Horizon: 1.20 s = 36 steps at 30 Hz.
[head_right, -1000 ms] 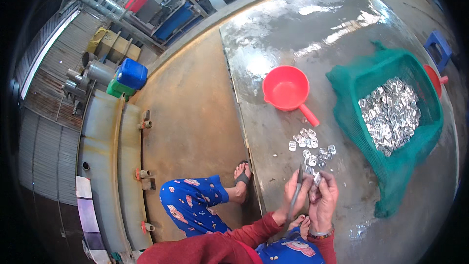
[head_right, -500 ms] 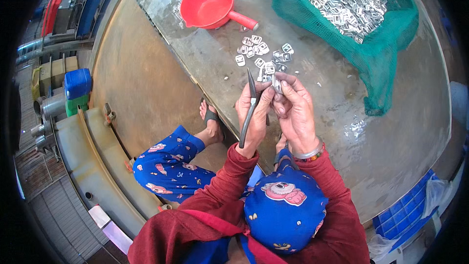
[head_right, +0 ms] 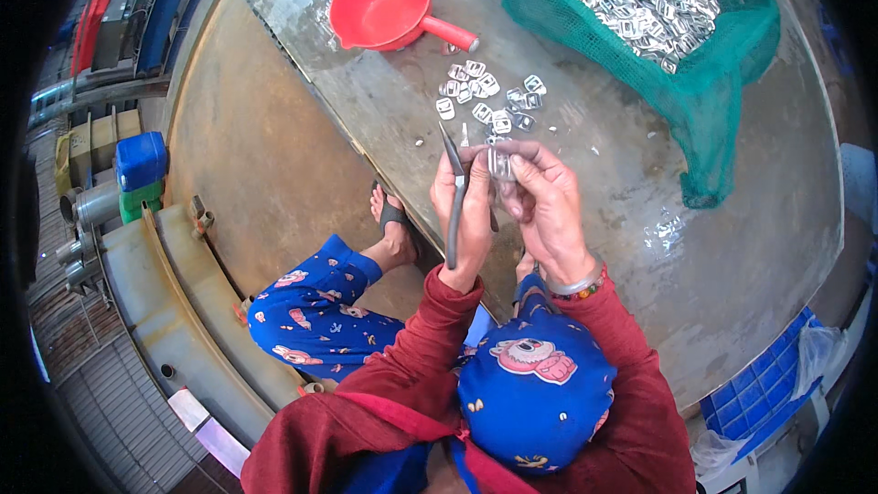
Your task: The person trims small metal buckles by cutting off excess material from each piece using pliers and placing them onto the table.
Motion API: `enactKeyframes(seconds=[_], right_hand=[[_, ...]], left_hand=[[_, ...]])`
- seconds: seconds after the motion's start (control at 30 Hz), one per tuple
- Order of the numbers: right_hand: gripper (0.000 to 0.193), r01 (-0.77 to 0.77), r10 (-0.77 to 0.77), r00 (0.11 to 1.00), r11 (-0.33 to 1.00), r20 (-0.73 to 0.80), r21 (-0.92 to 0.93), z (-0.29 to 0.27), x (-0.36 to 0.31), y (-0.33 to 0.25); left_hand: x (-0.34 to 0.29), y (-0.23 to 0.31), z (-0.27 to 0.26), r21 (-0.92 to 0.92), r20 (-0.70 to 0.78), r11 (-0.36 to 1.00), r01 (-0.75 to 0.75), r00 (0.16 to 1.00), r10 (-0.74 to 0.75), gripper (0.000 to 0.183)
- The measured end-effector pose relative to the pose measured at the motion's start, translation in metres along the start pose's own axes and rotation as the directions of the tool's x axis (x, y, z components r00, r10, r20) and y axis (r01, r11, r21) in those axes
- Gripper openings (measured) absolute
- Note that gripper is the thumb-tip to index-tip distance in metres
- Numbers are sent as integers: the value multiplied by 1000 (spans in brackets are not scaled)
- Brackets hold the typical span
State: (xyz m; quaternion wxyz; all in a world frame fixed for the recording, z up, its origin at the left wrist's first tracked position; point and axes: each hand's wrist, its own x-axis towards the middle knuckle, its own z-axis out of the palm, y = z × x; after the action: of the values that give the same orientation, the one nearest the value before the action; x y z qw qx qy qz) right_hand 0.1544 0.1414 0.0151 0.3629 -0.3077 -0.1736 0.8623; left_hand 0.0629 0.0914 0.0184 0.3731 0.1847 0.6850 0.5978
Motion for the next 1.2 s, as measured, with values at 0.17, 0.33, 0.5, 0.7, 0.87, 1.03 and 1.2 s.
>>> enactKeyframes(seconds=[0.17, 0.33, 0.5, 0.7, 0.87, 1.03, 1.2], right_hand=[[20, 29, -26, 995, 999, -92, 32, 0, 6, 0], [19, 21, -21, 998, 1000, -52, 1, 0, 5, 3], [19, 44, -50, 995, 997, -86, -69, 6, 2, 9], [20, -191, 178, 979, 973, 102, 130, -12, 3, -6], [21, -65, 60, 997, 992, -50, -109, 2, -2, -3], [22, -208, 204, 977, 975, 58, 78, -7, 2, -8], [20, -70, 66, 997, 987, -33, -147, 3, -1, -10]], left_hand=[[-7, -2, 7, -95, 62, 994, -60, 996, 66, 25], [-6, -4, -4, -130, 117, 989, -72, 989, 88, 24], [-2, -12, -5, -49, 69, 995, -92, 993, 96, 14], [2, -15, -9, 41, 141, 987, -158, 978, 151, 10], [-6, -9, 1, 157, -38, 954, -257, 963, 266, 9], [6, -8, -6, 296, 153, 833, -468, 884, 442, 7], [-5, -8, -11, 51, 54, 994, -96, 994, 93, 7]])
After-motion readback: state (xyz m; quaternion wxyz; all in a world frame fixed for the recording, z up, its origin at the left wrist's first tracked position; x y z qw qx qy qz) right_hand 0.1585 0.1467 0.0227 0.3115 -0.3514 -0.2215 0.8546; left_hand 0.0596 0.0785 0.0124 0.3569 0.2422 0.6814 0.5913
